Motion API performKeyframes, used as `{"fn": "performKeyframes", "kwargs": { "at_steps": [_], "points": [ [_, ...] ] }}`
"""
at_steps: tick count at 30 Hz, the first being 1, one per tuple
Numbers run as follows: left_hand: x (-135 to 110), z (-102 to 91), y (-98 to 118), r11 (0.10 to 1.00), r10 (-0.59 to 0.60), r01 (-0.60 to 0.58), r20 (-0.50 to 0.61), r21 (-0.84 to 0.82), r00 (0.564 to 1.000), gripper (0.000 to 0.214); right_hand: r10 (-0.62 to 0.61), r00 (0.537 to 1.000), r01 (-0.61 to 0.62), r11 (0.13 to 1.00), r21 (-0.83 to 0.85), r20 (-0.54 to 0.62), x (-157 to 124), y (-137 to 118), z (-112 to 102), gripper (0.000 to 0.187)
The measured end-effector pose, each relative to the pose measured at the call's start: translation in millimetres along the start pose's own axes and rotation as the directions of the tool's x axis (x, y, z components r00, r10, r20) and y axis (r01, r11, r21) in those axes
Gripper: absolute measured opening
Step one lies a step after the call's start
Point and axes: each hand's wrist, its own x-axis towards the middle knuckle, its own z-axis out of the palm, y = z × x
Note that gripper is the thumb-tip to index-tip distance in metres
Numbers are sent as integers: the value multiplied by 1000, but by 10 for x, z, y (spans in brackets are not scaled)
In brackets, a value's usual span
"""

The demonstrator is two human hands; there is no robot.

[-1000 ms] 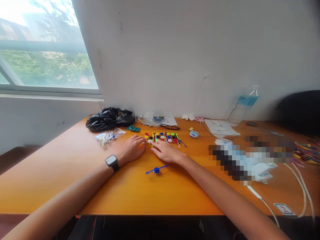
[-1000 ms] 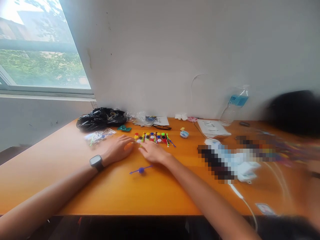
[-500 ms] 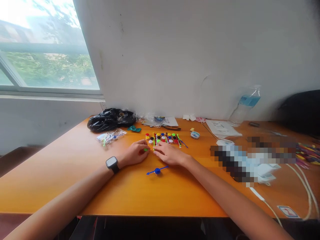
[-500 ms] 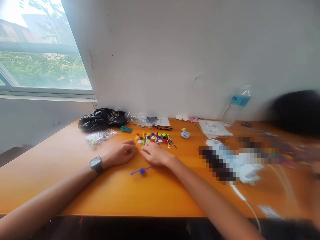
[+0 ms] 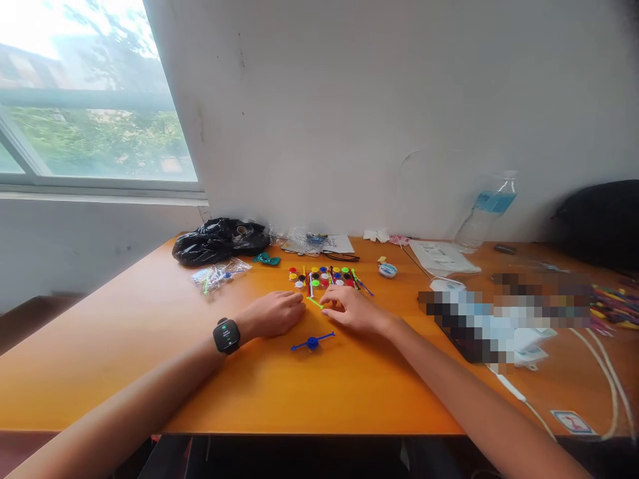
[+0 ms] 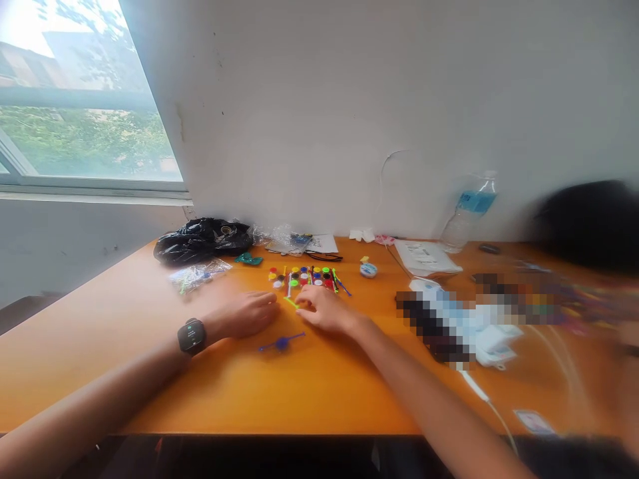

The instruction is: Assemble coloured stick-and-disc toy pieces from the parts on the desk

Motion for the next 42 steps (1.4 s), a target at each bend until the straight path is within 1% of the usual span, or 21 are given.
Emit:
{"fn": "performKeyframes", "kwargs": {
  "at_steps": [2,5,10,12,16,19,21,23,25,27,30,34,38,42],
  "points": [
    [41,16,45,997,54,-55,24,52,998,24,-21,1000,22,999,-23,11,9,12,17,16],
    [123,43,108,992,99,-102,34,77,994,17,-40,998,43,997,-61,42,10,35,26,14],
    [282,82,140,985,152,-152,5,80,988,12,40,999,-39,993,-108,4,-57,80,-9,11],
    [330,100,141,985,149,-148,-7,93,989,12,72,997,-74,994,-77,-28,-91,89,-17,10],
    [369,117,152,987,133,-130,-23,98,991,14,135,986,-129,990,63,-97,-114,84,-3,7],
    [358,102,174,989,142,-140,-39,55,989,15,130,977,-111,987,120,-168,-94,71,37,9],
    [340,88,198,992,125,-126,-47,-13,991,15,102,970,-72,987,141,-220,-77,70,80,9],
    [320,82,223,990,71,-78,-63,-115,995,19,87,963,-38,981,191,-257,-65,82,128,4],
    [304,83,239,975,18,-37,-87,-219,996,24,85,958,-16,969,245,-275,-58,100,166,7],
    [296,83,242,962,0,-32,-119,-272,993,24,77,955,-1,966,259,-286,-57,112,183,9],
    [296,65,232,970,-25,-20,-184,-242,983,17,64,956,12,967,255,-287,-58,100,187,14],
    [300,23,224,983,-89,47,-237,-176,967,22,104,959,2,928,372,-265,-43,44,219,24],
    [295,29,228,979,-108,60,-240,-196,965,25,159,956,-27,885,465,-247,-24,18,278,36],
    [289,100,225,950,-169,101,-213,-296,962,22,188,957,-60,874,482,-223,-15,47,296,41]
  ]
}}
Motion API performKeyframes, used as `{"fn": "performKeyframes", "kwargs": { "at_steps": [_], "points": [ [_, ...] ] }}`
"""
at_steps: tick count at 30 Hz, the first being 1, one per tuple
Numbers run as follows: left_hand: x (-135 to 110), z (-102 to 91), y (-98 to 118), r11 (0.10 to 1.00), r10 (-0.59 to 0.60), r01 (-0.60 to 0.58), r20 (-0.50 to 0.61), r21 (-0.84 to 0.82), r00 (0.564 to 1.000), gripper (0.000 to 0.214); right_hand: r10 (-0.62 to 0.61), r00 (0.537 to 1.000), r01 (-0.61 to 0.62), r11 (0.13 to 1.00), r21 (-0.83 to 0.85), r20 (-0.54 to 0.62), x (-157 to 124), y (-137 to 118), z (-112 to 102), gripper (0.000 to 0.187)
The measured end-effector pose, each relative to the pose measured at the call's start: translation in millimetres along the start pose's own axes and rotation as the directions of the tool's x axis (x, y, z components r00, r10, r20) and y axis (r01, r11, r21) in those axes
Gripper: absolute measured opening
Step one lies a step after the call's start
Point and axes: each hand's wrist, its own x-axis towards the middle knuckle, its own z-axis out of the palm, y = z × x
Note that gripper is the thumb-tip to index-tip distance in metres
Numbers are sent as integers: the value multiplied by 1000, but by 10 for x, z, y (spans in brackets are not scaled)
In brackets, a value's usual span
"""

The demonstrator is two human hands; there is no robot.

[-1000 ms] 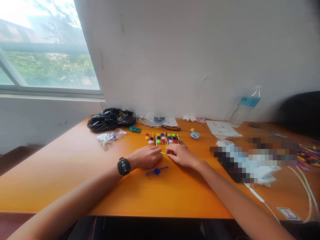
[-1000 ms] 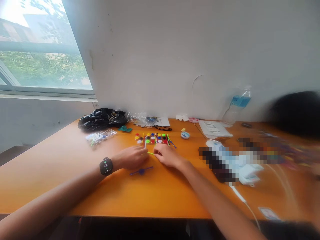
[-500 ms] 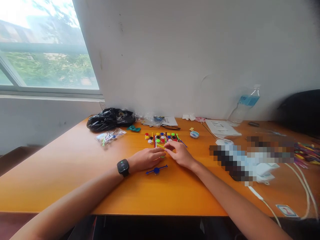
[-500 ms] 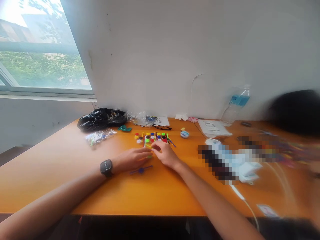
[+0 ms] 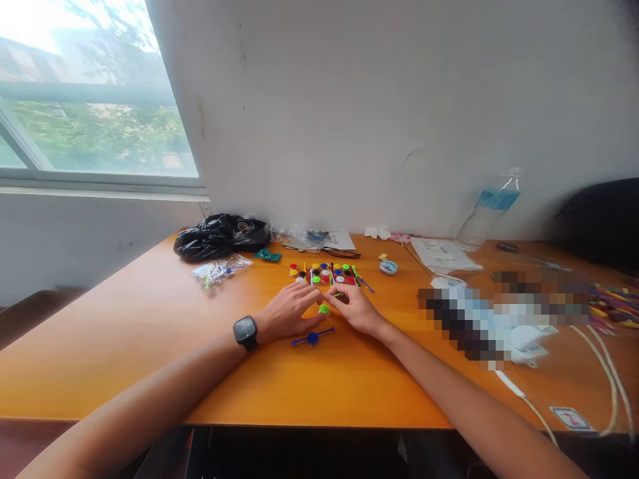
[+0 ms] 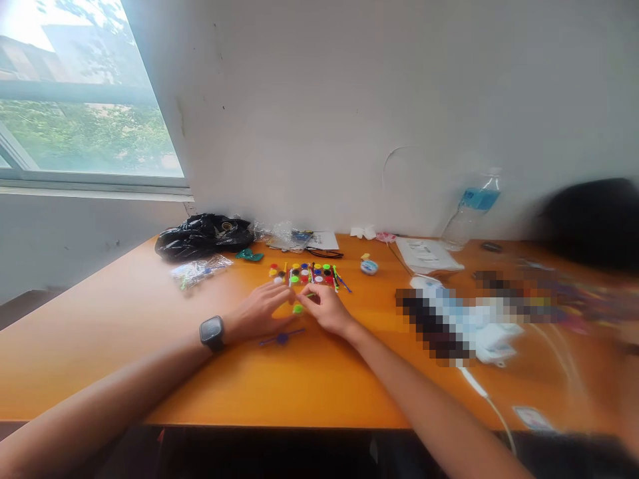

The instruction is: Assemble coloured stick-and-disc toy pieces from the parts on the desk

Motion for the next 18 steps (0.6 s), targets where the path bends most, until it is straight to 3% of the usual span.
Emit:
{"fn": "performKeyframes", "kwargs": {
  "at_steps": [4,9,18],
  "points": [
    [-9,75,-47,976,-130,129,9,-174,992,22,27,1000,-27,1000,6,10,17,54,-4,39],
    [-3,58,-57,880,-279,282,66,-382,958,19,40,999,-41,999,21,28,16,101,41,34],
    [-20,15,-54,884,-257,256,52,-392,965,16,67,997,-71,990,123,36,5,134,62,25]
  ]
}}
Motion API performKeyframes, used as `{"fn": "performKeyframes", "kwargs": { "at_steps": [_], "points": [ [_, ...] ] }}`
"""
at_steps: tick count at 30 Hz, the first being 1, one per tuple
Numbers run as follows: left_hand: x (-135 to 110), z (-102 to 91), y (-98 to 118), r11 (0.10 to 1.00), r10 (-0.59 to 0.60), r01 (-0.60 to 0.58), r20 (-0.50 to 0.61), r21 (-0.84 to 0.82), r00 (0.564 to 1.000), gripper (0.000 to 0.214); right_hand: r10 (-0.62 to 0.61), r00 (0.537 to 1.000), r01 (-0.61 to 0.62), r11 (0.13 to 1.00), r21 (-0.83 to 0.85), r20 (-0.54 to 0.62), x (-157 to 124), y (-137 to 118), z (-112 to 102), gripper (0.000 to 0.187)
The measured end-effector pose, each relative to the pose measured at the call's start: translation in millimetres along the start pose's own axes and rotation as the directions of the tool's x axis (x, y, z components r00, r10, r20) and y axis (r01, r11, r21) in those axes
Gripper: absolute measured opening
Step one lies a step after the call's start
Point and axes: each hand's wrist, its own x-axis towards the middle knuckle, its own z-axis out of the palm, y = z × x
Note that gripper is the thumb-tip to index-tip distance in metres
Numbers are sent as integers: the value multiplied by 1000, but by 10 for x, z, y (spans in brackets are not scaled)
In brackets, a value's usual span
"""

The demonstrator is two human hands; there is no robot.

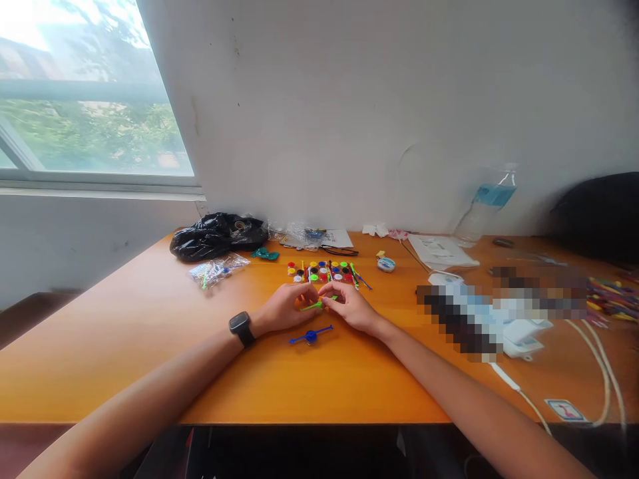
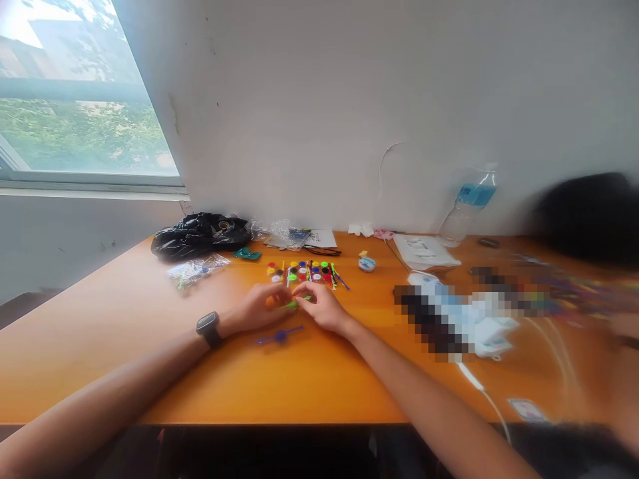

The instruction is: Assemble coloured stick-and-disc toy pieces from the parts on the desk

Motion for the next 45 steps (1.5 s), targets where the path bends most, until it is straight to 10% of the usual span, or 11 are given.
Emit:
{"fn": "performKeyframes", "kwargs": {
  "at_steps": [37,45],
  "points": [
    [9,-8,29,984,78,-80,19,160,997,19,-26,999,25,999,-47,-30,13,51,10,20],
    [36,-4,55,810,324,-359,156,463,933,27,-51,998,48,993,-106,-32,16,59,12,13]
  ]
}}
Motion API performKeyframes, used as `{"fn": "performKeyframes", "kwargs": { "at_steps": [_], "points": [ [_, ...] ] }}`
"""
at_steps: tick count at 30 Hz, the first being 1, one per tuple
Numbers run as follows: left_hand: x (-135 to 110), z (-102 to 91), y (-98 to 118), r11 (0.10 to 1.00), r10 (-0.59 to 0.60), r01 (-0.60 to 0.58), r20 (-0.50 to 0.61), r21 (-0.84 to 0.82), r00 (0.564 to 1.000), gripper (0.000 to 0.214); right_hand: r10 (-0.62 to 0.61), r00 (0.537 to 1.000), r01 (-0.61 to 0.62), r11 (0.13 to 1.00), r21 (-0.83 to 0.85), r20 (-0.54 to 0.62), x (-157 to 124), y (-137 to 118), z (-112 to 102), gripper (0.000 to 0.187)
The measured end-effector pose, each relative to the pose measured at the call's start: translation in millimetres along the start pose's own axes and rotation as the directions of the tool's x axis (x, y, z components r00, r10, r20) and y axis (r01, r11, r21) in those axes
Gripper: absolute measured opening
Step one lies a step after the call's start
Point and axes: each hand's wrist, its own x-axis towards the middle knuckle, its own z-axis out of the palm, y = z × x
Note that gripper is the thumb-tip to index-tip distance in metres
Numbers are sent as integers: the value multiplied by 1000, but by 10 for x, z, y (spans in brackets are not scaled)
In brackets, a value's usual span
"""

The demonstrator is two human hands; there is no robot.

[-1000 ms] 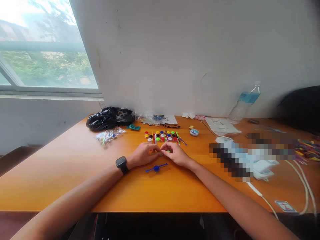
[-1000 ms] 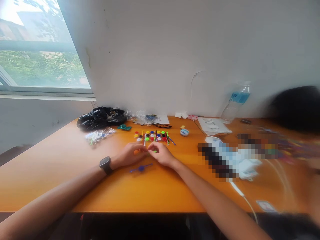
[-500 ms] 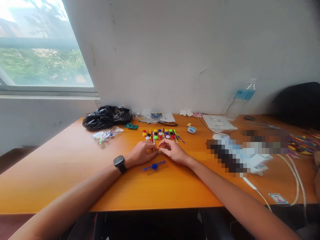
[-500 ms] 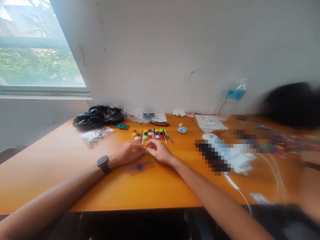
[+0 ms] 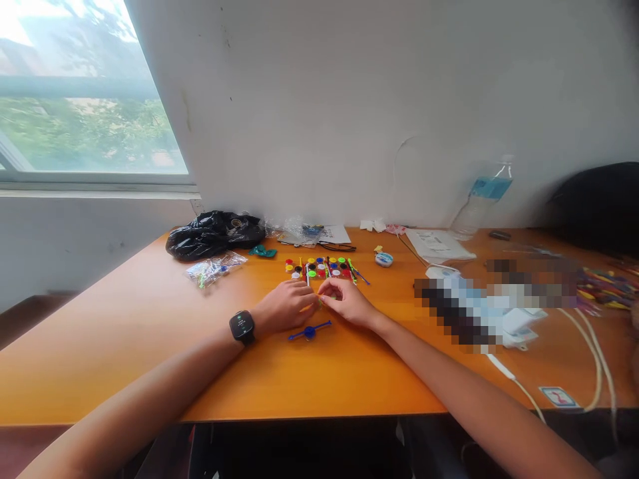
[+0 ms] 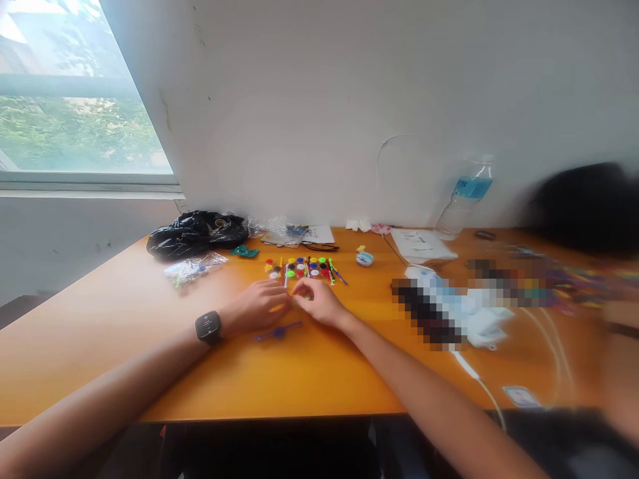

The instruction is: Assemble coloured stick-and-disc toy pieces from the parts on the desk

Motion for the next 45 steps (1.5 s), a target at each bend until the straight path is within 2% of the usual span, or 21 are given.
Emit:
{"fn": "performKeyframes", "kwargs": {
  "at_steps": [4,12,31,35,39,41,43,45],
  "points": [
    [22,38,-17,972,131,-138,47,190,990,28,-18,1000,19,999,-30,12,0,13,-4,10],
    [18,34,-4,951,167,-176,55,253,984,24,-26,1000,26,1000,-8,14,2,36,-5,9],
    [12,43,-7,995,78,-78,-2,68,997,35,4,999,-5,1000,17,33,22,14,2,11],
    [-6,44,-4,995,58,-55,-27,89,998,34,17,1000,-16,1000,-12,18,10,-31,-15,13],
    [-16,25,24,992,6,6,-97,123,995,28,16,998,-25,991,-129,-65,10,-133,-90,23],
    [-24,5,34,993,-29,45,-136,111,990,33,15,992,-38,981,-191,-123,13,-180,-134,30],
    [-33,-27,35,992,-62,79,-166,98,984,34,64,987,-88,983,-163,-147,16,-215,-170,39],
    [-40,-73,24,990,-94,110,-171,87,981,30,156,979,-163,985,-48,-130,16,-241,-197,51]
  ]
}}
